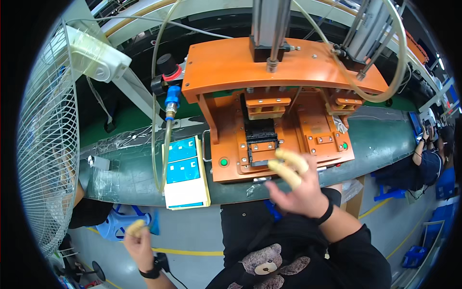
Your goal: The recorder is placing small plastic and electronic parts into a pneumatic machine, which presses them together into a finished component.
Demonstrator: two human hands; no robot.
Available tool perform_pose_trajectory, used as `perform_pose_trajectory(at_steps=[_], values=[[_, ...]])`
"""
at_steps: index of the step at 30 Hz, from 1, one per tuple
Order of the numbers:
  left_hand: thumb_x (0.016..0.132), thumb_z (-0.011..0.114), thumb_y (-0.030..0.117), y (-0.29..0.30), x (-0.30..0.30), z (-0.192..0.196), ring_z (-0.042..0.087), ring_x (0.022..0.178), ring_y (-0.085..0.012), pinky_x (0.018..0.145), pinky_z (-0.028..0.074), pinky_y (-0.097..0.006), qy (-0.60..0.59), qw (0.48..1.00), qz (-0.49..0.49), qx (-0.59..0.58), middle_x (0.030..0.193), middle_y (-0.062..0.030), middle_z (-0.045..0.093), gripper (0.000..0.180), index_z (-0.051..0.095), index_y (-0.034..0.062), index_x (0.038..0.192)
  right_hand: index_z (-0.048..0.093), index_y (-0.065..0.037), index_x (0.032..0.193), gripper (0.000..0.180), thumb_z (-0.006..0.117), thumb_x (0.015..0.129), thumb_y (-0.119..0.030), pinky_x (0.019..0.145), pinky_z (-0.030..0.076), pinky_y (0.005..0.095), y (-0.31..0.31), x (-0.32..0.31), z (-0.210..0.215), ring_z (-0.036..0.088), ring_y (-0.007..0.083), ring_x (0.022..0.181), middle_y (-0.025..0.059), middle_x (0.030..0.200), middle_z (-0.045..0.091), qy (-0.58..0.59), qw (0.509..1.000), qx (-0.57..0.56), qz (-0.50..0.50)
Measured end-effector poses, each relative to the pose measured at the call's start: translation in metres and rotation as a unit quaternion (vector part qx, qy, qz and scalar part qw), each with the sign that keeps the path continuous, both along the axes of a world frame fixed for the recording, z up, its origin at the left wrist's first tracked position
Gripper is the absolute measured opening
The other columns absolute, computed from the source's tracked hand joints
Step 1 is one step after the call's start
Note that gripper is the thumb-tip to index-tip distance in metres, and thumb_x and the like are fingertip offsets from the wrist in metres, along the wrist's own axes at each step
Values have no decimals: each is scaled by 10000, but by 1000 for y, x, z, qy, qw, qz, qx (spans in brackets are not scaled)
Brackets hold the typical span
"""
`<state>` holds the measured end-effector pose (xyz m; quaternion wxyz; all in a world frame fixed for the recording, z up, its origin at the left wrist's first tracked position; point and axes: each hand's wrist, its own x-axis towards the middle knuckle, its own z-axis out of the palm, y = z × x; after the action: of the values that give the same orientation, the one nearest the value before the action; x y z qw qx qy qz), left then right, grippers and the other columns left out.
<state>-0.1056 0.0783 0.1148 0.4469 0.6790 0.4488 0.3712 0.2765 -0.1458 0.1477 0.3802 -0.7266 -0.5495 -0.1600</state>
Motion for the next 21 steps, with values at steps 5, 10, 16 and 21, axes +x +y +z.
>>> perform_pose_trajectory(at_steps=[5, 10, 16, 21], values=[[840, 653, -58, -47, 93, 3, 665, 824, -119, 760, 514, -235, -75, 943, -290, -144, 950, -103, 707, 296, 609, -50, 1133, 694, -91, 1010, 298, 766, 731, -169, 931, 416, 424, 4, 37, 4, 536, 289, 1092, 75, 1166, 608, -60, 997, -56, 11], [868, 666, -2, -27, 213, 11, 673, 931, -149, 871, 525, -286, -32, 919, -388, -70, 1007, -107, 703, 295, 606, -30, 1156, 698, -49, 971, 179, 719, 797, -82, 829, 502, 375, -15, 64, 21, 634, 273, 920, 85, 968, 676, 4, 995, 96, 35], [864, 700, 111, -7, 305, 39, 656, 1003, -181, 909, 509, -313, 62, 917, -380, 103, 1066, -120, 687, 305, 638, 12, 1146, 646, 66, 1068, 243, 548, 977, -138, 708, 520, 249, -151, 91, 39, 662, 169, 772, 108, 935, 684, 429, 837, 339, 22], [841, 670, 116, 17, 355, 28, 688, 901, -241, 808, 524, -319, 94, 913, -378, 122, 1008, -182, 692, 343, 596, -55, 1128, 652, -31, 1084, 216, 539, 983, -184, 681, 551, 287, -232, 138, -19, 675, 164, 786, 71, 982, 711, 608, 547, 573, -43]])
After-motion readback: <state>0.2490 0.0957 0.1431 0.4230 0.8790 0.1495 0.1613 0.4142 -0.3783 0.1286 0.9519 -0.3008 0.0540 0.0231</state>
